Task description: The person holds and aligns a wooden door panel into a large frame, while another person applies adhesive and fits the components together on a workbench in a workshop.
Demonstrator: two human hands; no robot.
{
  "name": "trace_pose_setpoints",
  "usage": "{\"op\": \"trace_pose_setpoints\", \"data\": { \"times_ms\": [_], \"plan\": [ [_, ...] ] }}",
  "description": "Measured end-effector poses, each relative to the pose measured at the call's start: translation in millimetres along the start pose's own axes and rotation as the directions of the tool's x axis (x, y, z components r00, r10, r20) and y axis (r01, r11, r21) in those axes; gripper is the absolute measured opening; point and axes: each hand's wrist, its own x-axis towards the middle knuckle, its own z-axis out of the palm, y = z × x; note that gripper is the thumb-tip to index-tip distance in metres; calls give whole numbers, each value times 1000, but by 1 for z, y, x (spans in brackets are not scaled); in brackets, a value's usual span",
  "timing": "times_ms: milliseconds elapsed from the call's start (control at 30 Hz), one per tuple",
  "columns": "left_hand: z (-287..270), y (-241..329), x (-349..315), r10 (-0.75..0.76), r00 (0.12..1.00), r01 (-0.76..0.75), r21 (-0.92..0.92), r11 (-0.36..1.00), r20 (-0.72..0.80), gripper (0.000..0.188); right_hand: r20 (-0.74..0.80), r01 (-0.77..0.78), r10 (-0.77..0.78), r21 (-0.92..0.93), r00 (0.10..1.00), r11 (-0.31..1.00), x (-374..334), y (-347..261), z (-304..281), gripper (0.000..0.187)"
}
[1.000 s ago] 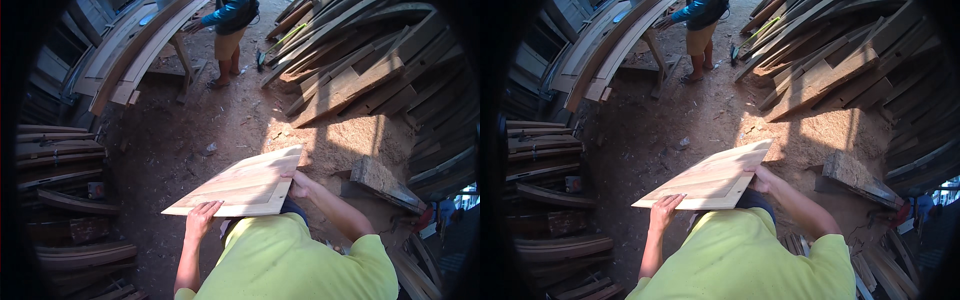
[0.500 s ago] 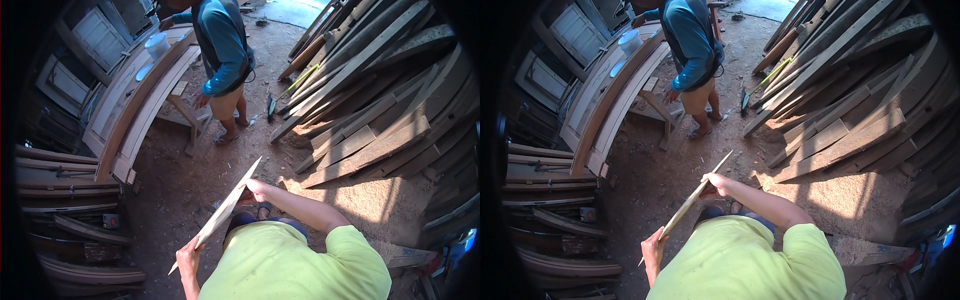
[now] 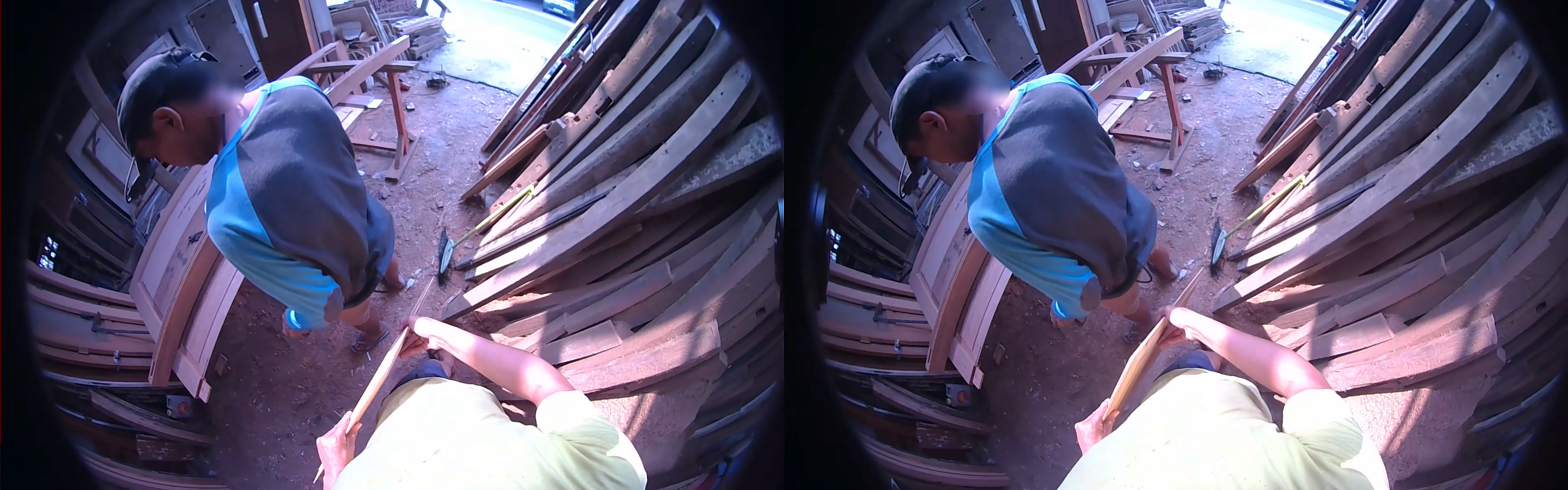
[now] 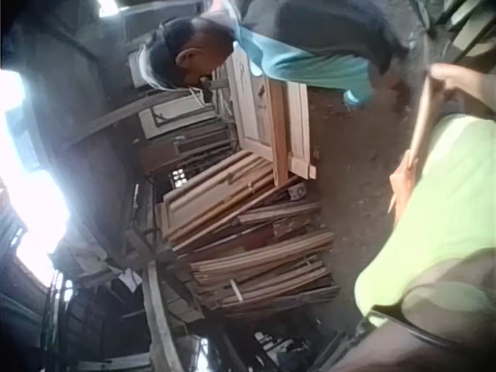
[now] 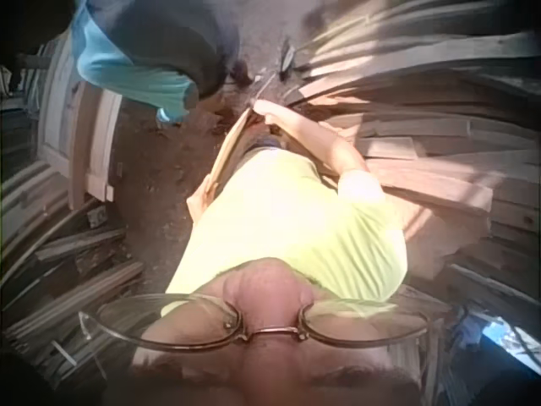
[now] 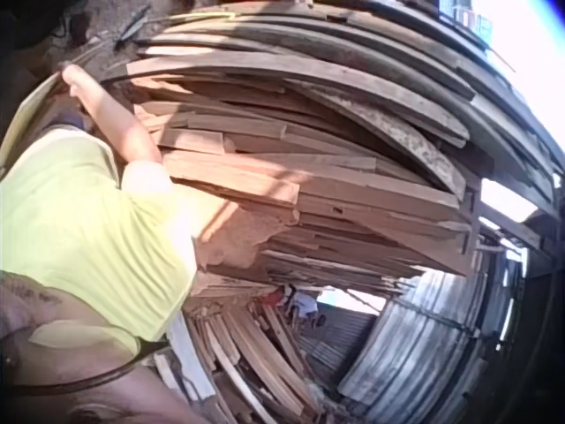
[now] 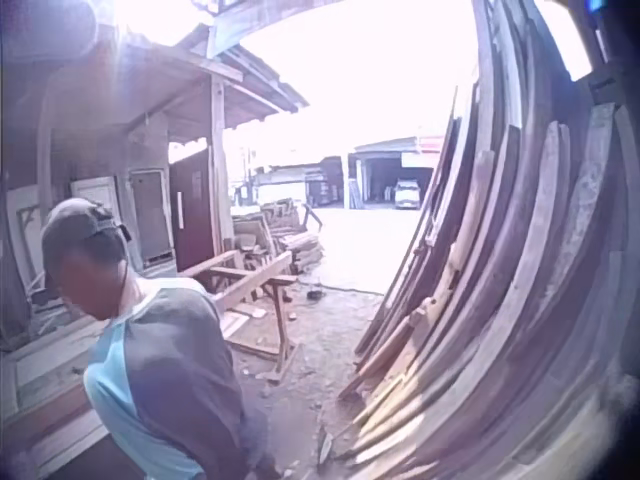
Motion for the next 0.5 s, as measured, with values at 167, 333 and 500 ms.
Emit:
{"op": "trace_pose_setpoints", "data": {
  "times_ms": [167,333,500],
  "plan": [
    [62,8,46,-189,972,171,136,976,137,46,-80,33,-34,-14,996,999,-11,-84,-45,48],
    [85,47,89,-249,968,251,-97,963,29,44,-15,-2,0,-139,1000,990,10,-146,-56,41],
    [117,72,142,-308,951,307,-131,943,14,45,24,-112,131,-378,991,919,43,-208,-82,46]
  ]
}}
